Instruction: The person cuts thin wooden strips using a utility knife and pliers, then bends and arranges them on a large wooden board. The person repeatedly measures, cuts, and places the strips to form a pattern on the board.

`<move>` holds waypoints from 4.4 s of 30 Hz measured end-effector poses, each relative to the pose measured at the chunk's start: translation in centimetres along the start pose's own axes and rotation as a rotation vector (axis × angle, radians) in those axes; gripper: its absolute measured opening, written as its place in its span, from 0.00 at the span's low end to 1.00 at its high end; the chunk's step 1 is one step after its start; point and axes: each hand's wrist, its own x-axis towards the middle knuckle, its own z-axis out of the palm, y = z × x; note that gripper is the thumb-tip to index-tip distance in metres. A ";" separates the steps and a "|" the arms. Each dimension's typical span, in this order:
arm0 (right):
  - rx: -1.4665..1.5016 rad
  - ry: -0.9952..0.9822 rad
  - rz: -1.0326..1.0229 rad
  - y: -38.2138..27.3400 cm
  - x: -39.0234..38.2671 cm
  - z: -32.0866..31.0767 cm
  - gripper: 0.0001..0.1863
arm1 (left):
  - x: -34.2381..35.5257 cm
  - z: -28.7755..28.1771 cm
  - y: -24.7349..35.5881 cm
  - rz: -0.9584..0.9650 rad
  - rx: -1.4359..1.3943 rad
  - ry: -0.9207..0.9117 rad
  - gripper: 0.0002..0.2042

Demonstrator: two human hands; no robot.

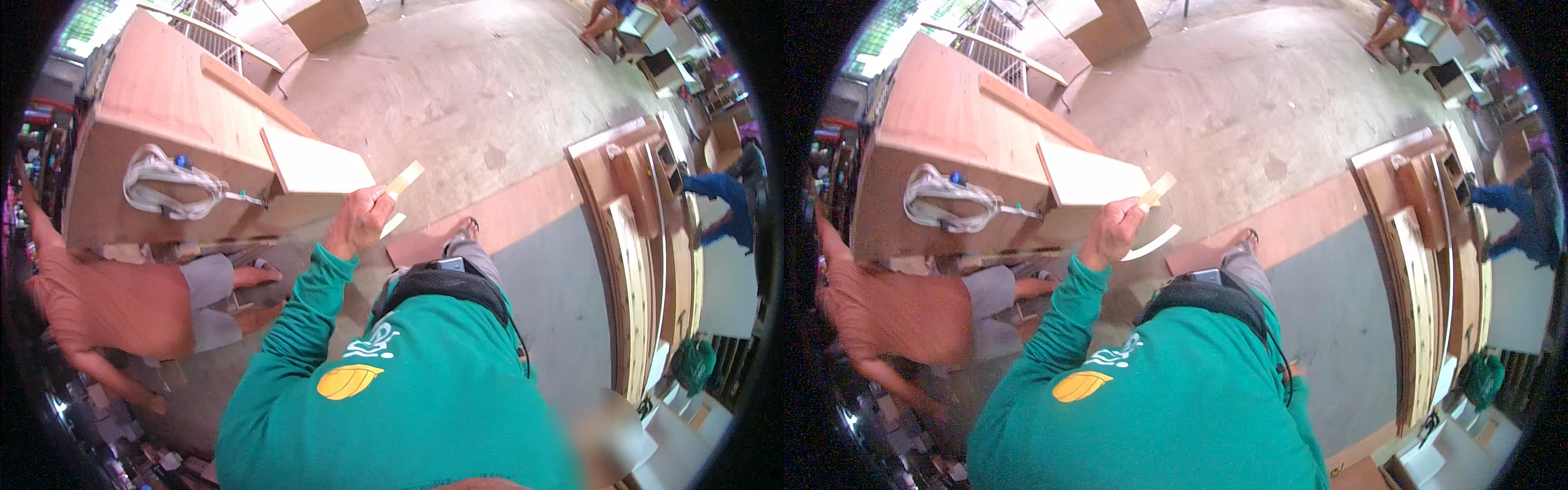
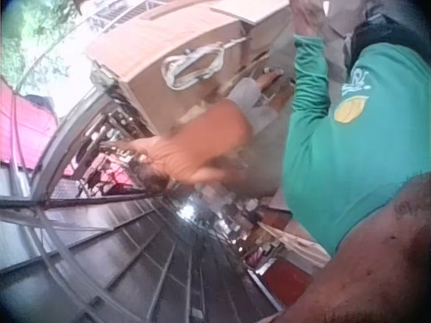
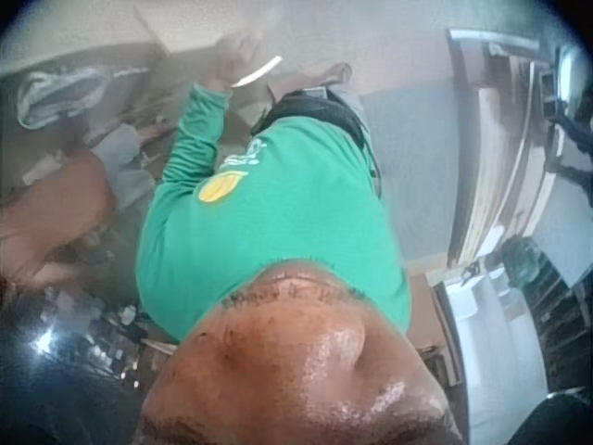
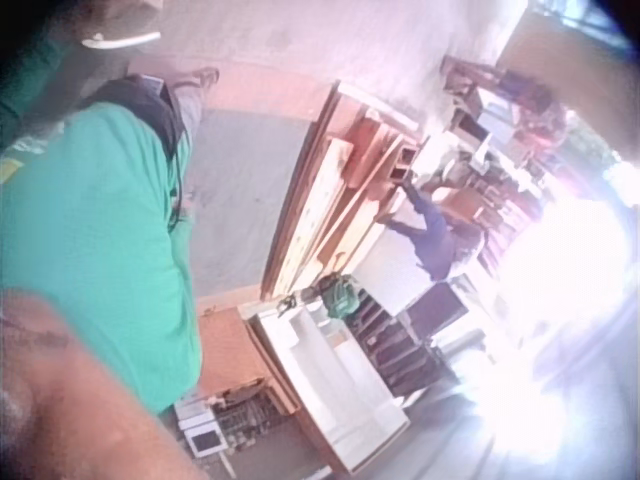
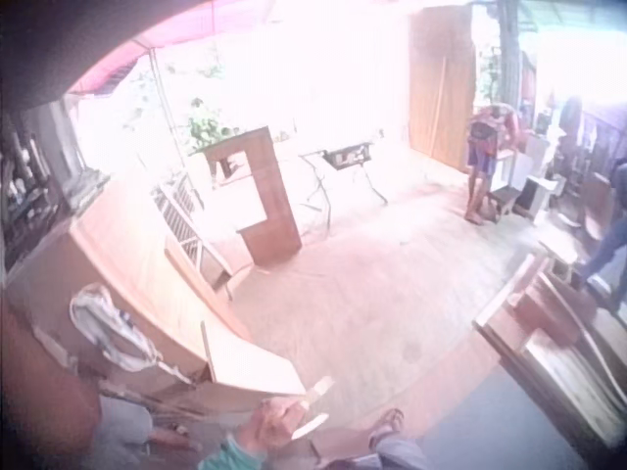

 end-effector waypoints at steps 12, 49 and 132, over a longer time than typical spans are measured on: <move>0.847 -0.045 -1.006 -85.4 -2.9 -28.0 0.07 | 32.8 -7.5 7.5 0.066 -0.093 0.247 0.18; 0.169 -0.898 -1.590 -196.0 -4.6 -15.6 0.08 | 130.9 -31.5 15.5 -0.053 -0.257 0.464 0.16; -1.074 -1.119 -2.155 -262.6 4.7 19.1 0.18 | 186.9 -50.4 -17.5 -0.712 -0.502 0.937 0.23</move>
